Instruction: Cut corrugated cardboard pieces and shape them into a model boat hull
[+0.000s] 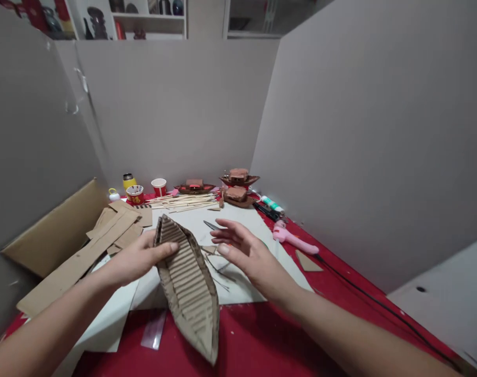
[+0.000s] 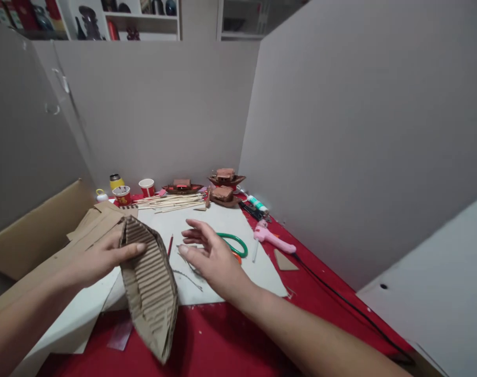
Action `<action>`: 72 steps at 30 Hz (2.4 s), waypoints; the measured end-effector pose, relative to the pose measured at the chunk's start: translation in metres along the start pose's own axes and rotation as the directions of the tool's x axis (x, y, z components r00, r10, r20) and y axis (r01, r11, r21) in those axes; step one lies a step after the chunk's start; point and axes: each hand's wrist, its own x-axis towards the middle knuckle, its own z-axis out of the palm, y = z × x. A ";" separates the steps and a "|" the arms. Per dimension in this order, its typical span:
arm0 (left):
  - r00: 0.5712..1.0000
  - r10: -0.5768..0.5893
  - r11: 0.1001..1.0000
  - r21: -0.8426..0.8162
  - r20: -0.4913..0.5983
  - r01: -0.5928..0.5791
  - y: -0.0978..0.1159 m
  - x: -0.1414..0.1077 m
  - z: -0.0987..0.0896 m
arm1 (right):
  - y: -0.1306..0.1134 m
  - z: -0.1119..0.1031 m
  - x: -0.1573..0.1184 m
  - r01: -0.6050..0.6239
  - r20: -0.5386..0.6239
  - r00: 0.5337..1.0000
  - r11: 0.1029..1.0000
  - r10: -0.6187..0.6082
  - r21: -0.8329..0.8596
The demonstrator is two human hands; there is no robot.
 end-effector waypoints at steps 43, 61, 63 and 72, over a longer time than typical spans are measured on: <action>0.998 -0.017 0.985 0.174 0.059 0.006 -0.059 0.004 0.070 | 0.047 -0.003 -0.011 0.066 0.058 0.997 0.966 -0.053 -0.250; 0.970 -0.243 0.916 -0.334 -0.013 0.225 -0.062 0.017 0.065 | 0.065 -0.004 -0.002 0.108 -0.109 0.985 0.975 -0.132 -0.196; 0.969 -0.248 0.913 -0.337 -0.013 0.229 -0.062 0.018 0.065 | 0.063 -0.005 -0.002 0.146 -0.116 0.978 0.961 -0.176 -0.233; 0.971 -0.237 0.906 -0.355 0.020 0.229 -0.061 0.021 0.064 | 0.062 -0.008 0.000 0.123 -0.135 0.978 0.961 -0.160 -0.246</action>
